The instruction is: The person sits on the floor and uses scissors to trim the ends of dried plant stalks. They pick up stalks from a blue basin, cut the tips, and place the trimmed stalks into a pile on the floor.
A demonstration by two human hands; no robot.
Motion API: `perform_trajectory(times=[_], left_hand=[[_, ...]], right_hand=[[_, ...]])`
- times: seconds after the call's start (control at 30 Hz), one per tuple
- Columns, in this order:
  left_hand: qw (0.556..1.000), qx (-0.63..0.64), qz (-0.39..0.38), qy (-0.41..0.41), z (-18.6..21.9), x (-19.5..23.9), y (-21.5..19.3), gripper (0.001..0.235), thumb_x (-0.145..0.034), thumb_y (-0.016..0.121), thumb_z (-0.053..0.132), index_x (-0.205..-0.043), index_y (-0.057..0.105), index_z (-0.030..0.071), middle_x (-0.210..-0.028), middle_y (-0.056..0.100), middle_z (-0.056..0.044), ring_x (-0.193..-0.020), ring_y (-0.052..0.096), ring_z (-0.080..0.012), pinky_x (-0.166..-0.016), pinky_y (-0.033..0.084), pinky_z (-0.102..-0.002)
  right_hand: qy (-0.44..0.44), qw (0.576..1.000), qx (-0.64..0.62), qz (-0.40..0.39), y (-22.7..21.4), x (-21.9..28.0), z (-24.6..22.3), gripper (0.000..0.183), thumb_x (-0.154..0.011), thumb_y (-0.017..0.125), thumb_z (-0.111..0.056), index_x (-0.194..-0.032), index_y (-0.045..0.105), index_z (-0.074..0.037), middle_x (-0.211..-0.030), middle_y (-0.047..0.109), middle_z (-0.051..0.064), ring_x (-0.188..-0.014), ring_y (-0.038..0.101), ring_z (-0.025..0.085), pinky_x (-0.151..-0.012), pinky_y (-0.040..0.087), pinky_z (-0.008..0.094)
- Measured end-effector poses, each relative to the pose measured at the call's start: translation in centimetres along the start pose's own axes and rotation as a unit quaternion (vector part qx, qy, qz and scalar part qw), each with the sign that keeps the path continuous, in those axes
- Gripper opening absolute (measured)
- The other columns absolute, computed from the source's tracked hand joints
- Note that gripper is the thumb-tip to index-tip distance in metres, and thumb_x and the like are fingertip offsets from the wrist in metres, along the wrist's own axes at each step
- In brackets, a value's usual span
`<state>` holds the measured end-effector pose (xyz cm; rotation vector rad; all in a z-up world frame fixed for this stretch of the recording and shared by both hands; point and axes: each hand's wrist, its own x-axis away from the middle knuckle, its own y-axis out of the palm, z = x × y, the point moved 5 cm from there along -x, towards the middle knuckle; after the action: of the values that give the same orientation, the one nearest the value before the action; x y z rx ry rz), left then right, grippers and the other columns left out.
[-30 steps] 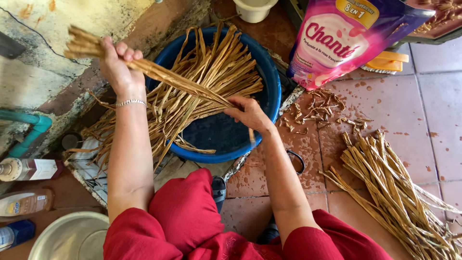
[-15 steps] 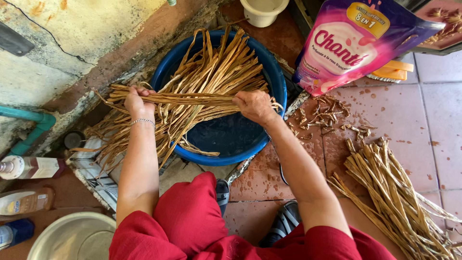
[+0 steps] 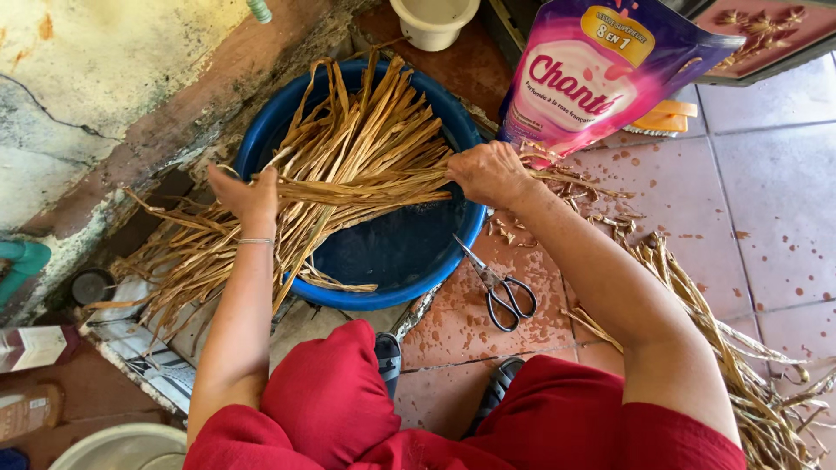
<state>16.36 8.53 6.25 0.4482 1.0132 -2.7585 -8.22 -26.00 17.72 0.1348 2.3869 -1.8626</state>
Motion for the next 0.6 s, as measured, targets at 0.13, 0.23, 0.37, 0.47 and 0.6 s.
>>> perform_trajectory(times=[0.13, 0.23, 0.37, 0.47, 0.6], left_hand=[[0.932, -0.016, -0.131, 0.339, 11.2, 3.7, 2.4, 0.054, -0.090, 0.089, 0.026, -0.134, 0.060, 0.014, -0.148, 0.053, -0.010, -0.139, 0.055, -0.0312, -0.122, 0.040, -0.047], [0.844, 0.153, -0.343, 0.383, 19.0, 10.3, 4.7, 0.064, -0.092, 0.079, 0.037, -0.140, 0.051, 0.006, -0.136, 0.061, -0.015, -0.126, 0.059, -0.0309, -0.113, 0.040, -0.048], [0.803, 0.105, -0.306, 0.501, 24.5, 16.5, 5.7, 0.075, -0.086, 0.076, 0.027, -0.146, 0.042, -0.002, -0.116, 0.070, -0.018, -0.110, 0.066, -0.0343, -0.094, 0.040, -0.061], [0.795, 0.139, -0.532, 0.255, 22.8, 16.2, 10.0, 0.037, -0.106, 0.056, 0.028, -0.136, 0.049, 0.007, -0.089, 0.072, -0.008, -0.080, 0.071, -0.0281, -0.075, 0.055, -0.042], [0.792, 0.145, -0.540, 0.245, 21.4, 16.0, 12.5, 0.020, -0.104, 0.057, 0.022, -0.112, 0.063, 0.005, -0.076, 0.068, -0.006, -0.068, 0.067, -0.0216, -0.063, 0.053, -0.038]], right_hand=[[-0.042, 0.997, -0.020, 0.059, 0.6, 1.0, -0.7, 0.021, -0.094, 0.070, -0.024, -0.081, 0.066, -0.009, -0.078, 0.069, 0.007, -0.070, 0.069, 0.034, -0.060, 0.054, 0.048], [-0.069, 0.995, -0.022, 0.076, 0.8, 1.6, -0.9, 0.012, -0.093, 0.070, -0.019, -0.085, 0.068, -0.010, -0.078, 0.067, 0.007, -0.069, 0.069, 0.032, -0.058, 0.054, 0.045], [-0.023, 0.988, -0.097, 0.116, 0.2, 2.8, 0.0, 0.014, -0.087, 0.075, -0.022, -0.095, 0.073, -0.010, -0.081, 0.069, 0.009, -0.069, 0.068, 0.033, -0.059, 0.054, 0.045], [-0.014, 0.974, -0.169, 0.148, -1.4, 4.6, 1.3, 0.023, -0.088, 0.078, -0.025, -0.101, 0.072, -0.007, -0.090, 0.071, 0.010, -0.082, 0.070, 0.030, -0.070, 0.056, 0.042], [0.007, 0.972, 0.036, 0.233, -6.6, 6.9, 2.8, 0.029, -0.077, 0.082, -0.033, -0.096, 0.075, -0.012, -0.086, 0.073, 0.008, -0.083, 0.068, 0.026, -0.072, 0.053, 0.044]])
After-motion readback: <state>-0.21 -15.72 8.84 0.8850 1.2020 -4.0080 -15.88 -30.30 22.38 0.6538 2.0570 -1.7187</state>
